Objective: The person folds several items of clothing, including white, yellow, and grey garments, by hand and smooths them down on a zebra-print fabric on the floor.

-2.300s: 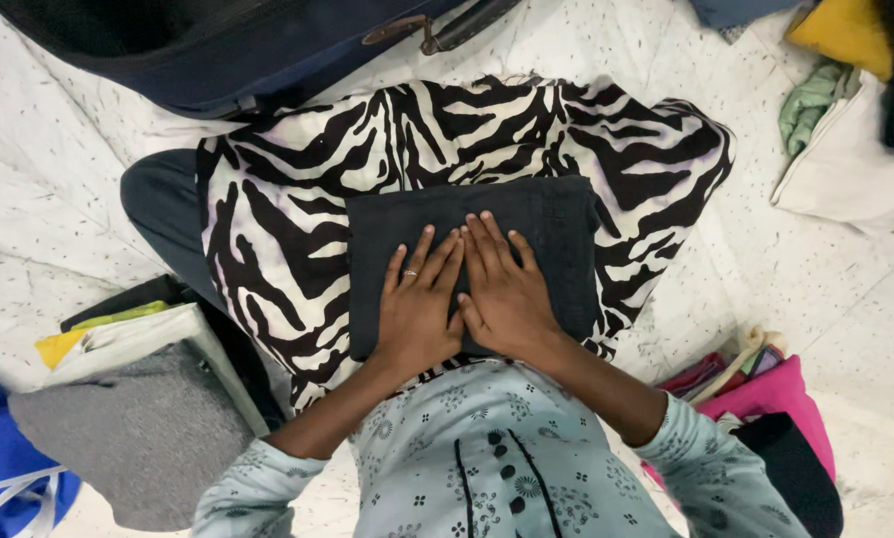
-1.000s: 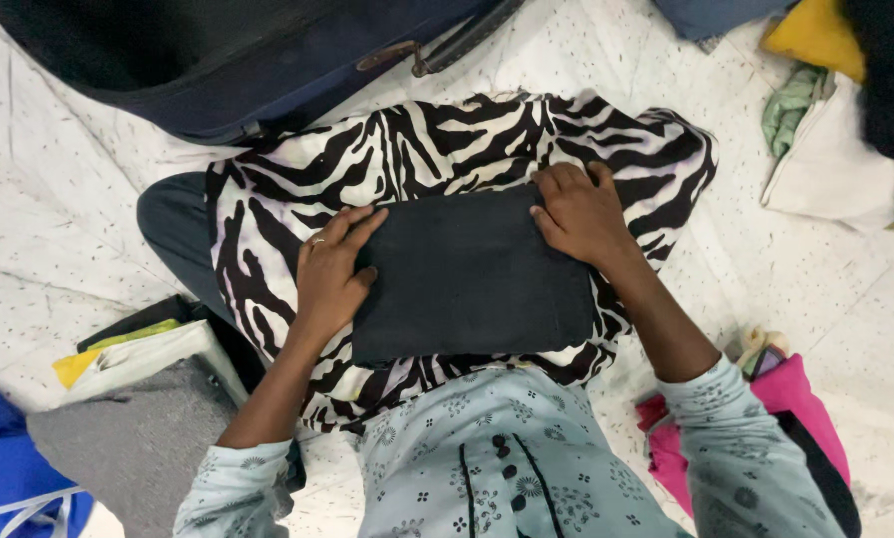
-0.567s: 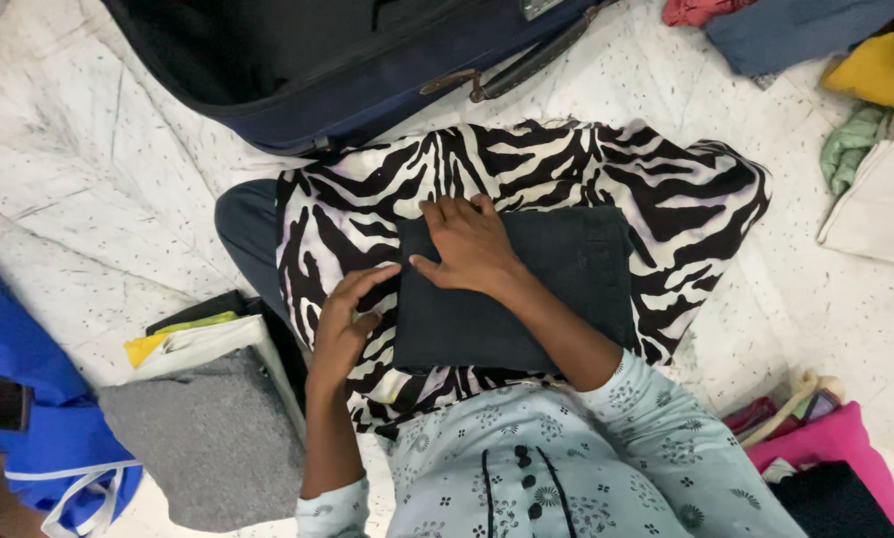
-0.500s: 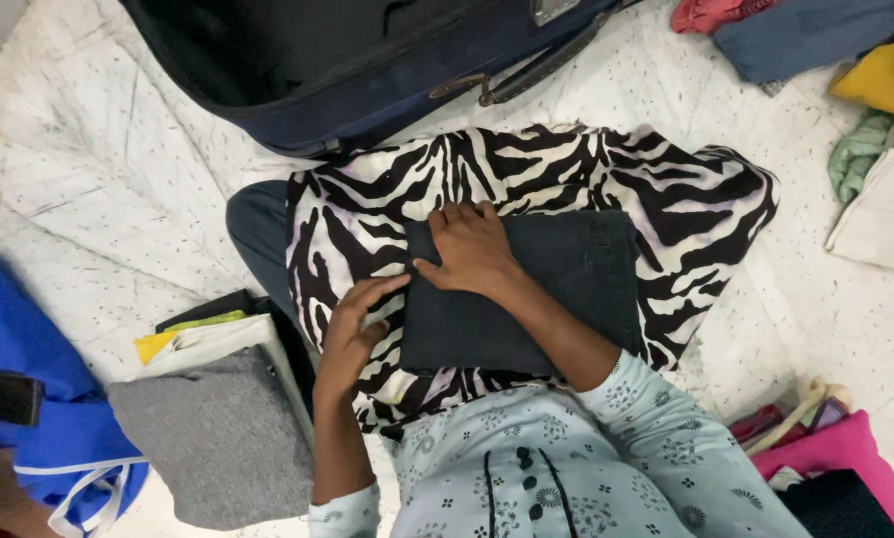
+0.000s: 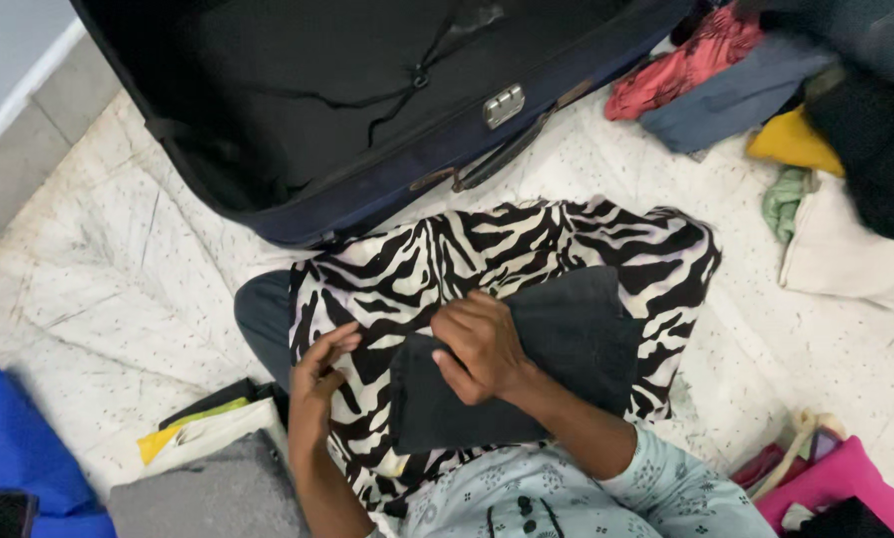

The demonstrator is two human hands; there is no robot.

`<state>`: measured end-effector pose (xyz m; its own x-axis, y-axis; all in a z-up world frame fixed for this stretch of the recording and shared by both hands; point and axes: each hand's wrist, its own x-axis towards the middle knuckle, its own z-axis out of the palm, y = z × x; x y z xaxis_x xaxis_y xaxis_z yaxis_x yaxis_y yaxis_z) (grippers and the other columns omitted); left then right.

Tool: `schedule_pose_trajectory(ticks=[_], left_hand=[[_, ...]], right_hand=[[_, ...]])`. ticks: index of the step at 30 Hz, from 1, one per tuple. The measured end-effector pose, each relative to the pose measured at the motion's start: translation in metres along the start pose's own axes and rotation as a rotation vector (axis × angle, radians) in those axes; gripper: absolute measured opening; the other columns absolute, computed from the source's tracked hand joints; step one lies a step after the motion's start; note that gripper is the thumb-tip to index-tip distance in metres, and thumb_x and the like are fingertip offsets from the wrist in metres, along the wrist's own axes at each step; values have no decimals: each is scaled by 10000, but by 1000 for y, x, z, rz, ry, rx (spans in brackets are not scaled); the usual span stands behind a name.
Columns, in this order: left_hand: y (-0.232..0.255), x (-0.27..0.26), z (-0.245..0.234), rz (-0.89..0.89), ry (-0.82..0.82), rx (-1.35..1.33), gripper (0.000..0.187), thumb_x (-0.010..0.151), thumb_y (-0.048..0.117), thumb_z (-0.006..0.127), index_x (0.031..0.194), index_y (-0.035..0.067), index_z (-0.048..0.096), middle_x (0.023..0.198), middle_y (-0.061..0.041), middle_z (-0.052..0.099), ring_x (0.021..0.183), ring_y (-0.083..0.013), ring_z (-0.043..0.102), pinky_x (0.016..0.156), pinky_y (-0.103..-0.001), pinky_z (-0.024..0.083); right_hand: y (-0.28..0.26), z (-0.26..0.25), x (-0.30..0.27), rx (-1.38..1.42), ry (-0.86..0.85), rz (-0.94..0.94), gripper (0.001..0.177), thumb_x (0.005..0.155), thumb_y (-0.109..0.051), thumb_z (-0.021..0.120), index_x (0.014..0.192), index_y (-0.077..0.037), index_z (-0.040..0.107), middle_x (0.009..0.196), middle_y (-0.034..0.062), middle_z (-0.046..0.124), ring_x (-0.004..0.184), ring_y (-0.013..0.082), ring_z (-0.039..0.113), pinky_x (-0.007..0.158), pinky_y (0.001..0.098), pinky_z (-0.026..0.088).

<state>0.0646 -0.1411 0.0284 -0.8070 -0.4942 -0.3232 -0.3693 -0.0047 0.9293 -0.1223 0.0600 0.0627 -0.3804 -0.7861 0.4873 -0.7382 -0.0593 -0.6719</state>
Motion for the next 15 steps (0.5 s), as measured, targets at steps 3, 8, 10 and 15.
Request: schedule_pose_trajectory(ticks=[3, 8, 10, 15], left_hand=[[-2, 26, 2, 31, 98, -140, 703, 635, -71, 468, 1294, 22, 693, 1191, -128, 719, 1198, -254, 618, 1106, -353, 412], [-36, 96, 37, 40, 2, -197, 605, 716, 26, 483, 1292, 15, 669, 1174, -124, 722, 1142, -251, 640, 1038, -356, 447], [-82, 120, 54, 31, 22, -353, 505, 771, 15, 487, 1240, -14, 671, 1140, -137, 723, 1081, -261, 657, 980, -367, 485], [-159, 102, 101, -19, 197, -865, 280, 908, -12, 497, 1111, -85, 676, 1054, -169, 725, 928, -286, 700, 834, -394, 581]], right_hand=[[-21, -42, 8, 149, 96, -125, 269, 894, -285, 547, 797, -38, 510, 772, 157, 551, 677, 323, 521, 677, 460, 392], [-2, -85, 30, 758, 202, -249, 328, 888, -365, 507, 706, -92, 493, 602, 68, 487, 547, 217, 469, 606, 401, 336], [23, -91, 50, 1000, 208, -409, 337, 891, -356, 539, 693, -83, 531, 602, 81, 541, 545, 223, 530, 616, 423, 376], [76, -73, 63, 1657, 145, -872, 412, 1051, -396, 506, 800, -74, 564, 748, 122, 675, 664, 203, 642, 626, 351, 397]])
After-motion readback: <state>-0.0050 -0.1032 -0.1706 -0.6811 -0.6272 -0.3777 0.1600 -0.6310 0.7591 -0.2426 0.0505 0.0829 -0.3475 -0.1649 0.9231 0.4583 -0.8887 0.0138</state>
